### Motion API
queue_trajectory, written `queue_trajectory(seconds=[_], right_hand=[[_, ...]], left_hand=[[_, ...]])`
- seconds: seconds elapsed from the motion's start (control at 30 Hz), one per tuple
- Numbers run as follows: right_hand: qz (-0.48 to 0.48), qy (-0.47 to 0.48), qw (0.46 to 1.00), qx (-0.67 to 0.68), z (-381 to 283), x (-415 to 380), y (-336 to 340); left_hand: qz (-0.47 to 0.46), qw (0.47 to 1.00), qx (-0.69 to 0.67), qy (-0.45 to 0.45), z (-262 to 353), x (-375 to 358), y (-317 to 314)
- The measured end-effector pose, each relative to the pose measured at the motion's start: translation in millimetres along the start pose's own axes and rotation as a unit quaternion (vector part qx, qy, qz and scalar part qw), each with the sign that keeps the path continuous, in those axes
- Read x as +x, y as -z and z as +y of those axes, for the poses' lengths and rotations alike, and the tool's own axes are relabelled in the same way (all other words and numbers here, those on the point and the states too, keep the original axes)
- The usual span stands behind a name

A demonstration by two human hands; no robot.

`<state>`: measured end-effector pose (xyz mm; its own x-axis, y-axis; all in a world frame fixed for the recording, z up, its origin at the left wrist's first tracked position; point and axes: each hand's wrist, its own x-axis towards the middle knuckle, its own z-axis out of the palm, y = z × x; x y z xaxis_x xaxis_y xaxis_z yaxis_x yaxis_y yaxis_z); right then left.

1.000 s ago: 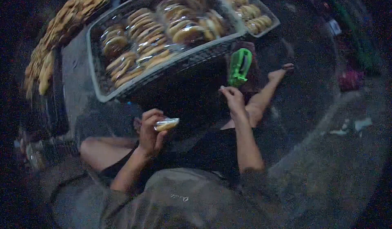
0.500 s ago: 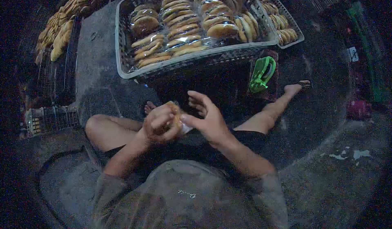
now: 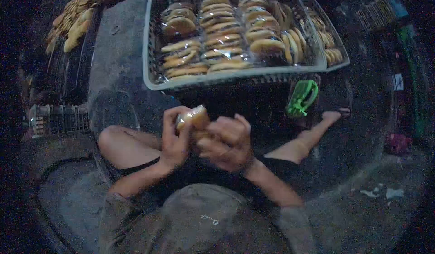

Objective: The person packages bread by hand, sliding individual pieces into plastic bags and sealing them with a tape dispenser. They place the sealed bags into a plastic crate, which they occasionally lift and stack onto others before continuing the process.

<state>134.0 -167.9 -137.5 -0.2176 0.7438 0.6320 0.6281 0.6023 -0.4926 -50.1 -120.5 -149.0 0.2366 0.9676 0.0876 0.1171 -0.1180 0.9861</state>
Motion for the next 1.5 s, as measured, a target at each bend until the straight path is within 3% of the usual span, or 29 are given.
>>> queue_trajectory(seconds=[0.03, 0.07, 0.13, 0.23, 0.33, 0.37, 0.4, 0.43, 0.47, 0.53, 0.57, 0.63, 0.67, 0.73, 0.8, 0.87, 0.9, 0.97, 1.0, 1.03, 1.07, 1.17, 1.23, 1.27, 1.3, 1.33, 1.37, 1.4, 1.5], right_hand=[[0.0, 0.009, 1.0, 0.003, -1.7, -2.4, -1.3], [-0.026, 0.067, 0.993, -0.094, -4.5, -5.8, -2.4], [-0.05, 0.131, 0.972, -0.19, -3.6, -0.1, -1.3], [-0.056, 0.128, 0.945, -0.295, -1.8, 32.8, 14.1], [-0.003, 0.065, 0.969, -0.239, 34.8, 79.6, 20.0], [-0.018, 0.016, 0.975, -0.221, 43.9, 108.9, 21.8], [-0.03, -0.005, 0.981, -0.193, 59.1, 131.8, 18.2], [-0.036, -0.024, 0.985, -0.165, 75.3, 158.2, 10.3], [-0.06, -0.038, 0.988, -0.135, 93.2, 179.2, -2.1], [-0.106, -0.053, 0.986, -0.116, 137.9, 205.2, -40.2], [-0.127, -0.054, 0.982, -0.128, 159.7, 214.0, -62.9], [-0.213, -0.14, 0.962, -0.101, 182.8, 233.0, -102.0], [-0.209, -0.138, 0.963, -0.099, 206.3, 236.5, -120.3], [-0.335, -0.244, 0.91, -0.007, 252.5, 233.1, -161.1], [-0.331, -0.252, 0.908, -0.051, 260.4, 223.6, -167.7], [-0.203, -0.16, 0.962, -0.093, 226.4, 216.0, -143.9], [-0.202, -0.159, 0.962, -0.094, 209.9, 215.1, -130.1], [-0.088, -0.105, 0.989, -0.049, 173.8, 212.1, -99.6], [-0.029, -0.077, 0.996, -0.027, 157.8, 206.0, -86.9], [-0.026, -0.078, 0.996, -0.028, 144.4, 195.0, -73.0], [0.007, -0.145, 0.989, 0.018, 133.4, 181.1, -56.4], [0.082, -0.322, 0.929, 0.162, 101.6, 128.1, -28.4], [0.087, -0.374, 0.891, 0.243, 81.1, 99.6, -28.2], [0.087, -0.423, 0.843, 0.322, 72.0, 92.3, -30.6], [0.094, -0.423, 0.842, 0.321, 61.0, 92.1, -33.6], [0.151, -0.428, 0.761, 0.465, 48.2, 94.6, -37.9], [0.202, -0.417, 0.657, 0.594, 40.6, 94.8, -37.8], [0.207, -0.416, 0.658, 0.593, 37.9, 91.8, -33.8], [0.212, -0.385, 0.753, 0.489, 22.7, 87.6, -10.0]], left_hand=[[0.035, 0.986, -0.113, 0.121, 0.2, 6.1, -3.8], [0.041, 0.986, -0.113, 0.115, 1.5, 13.2, -4.6], [0.085, 0.902, -0.315, 0.282, 10.8, 31.6, -2.1], [0.062, 0.871, -0.37, 0.318, 27.8, 52.8, 11.0], [0.046, 0.879, -0.337, 0.334, 44.3, 79.6, 26.6], [0.041, 0.987, -0.106, 0.115, 27.0, 89.5, 32.3], [0.032, 0.983, 0.138, -0.114, 17.6, 100.2, 41.0], [-0.001, 0.943, 0.264, -0.203, 19.6, 116.9, 57.0], [0.0, 0.941, 0.266, -0.209, 13.8, 133.4, 68.9], [-0.048, 0.831, 0.495, -0.249, -8.8, 162.8, 83.8], [-0.047, 0.828, 0.499, -0.253, -18.1, 175.4, 86.9], [-0.127, 0.727, 0.659, -0.143, -29.8, 193.7, 93.1], [-0.125, 0.724, 0.663, -0.145, -27.1, 198.7, 93.1], [-0.207, 0.626, 0.749, -0.065, -21.0, 207.1, 85.5], [-0.217, 0.631, 0.743, -0.053, -28.8, 211.0, 84.8], [-0.189, 0.665, 0.708, -0.143, -38.6, 211.3, 87.8], [-0.188, 0.665, 0.708, -0.144, -36.8, 212.9, 88.1], [-0.161, 0.799, 0.562, -0.14, -28.7, 213.3, 87.8], [-0.163, 0.798, 0.562, -0.142, -23.4, 211.2, 87.3], [-0.128, 0.858, 0.483, -0.12, -16.6, 207.5, 86.9], [-0.092, 0.907, 0.399, -0.098, -8.0, 204.0, 86.5], [-0.01, 0.956, 0.291, -0.045, 36.1, 183.0, 87.9], [0.058, 0.997, 0.057, -0.009, 39.2, 167.6, 87.2], [0.052, 0.997, 0.059, -0.013, 33.4, 153.9, 80.4], [0.093, 0.991, -0.094, 0.028, 36.0, 136.2, 65.0], [0.131, 0.958, -0.245, 0.07, 37.8, 118.6, 49.6], [0.125, 0.959, -0.244, 0.068, 37.3, 102.7, 34.1], [0.131, 0.948, -0.28, 0.07, 33.5, 87.4, 18.5], [0.091, 0.931, -0.352, 0.041, 17.5, 47.6, 2.8]])
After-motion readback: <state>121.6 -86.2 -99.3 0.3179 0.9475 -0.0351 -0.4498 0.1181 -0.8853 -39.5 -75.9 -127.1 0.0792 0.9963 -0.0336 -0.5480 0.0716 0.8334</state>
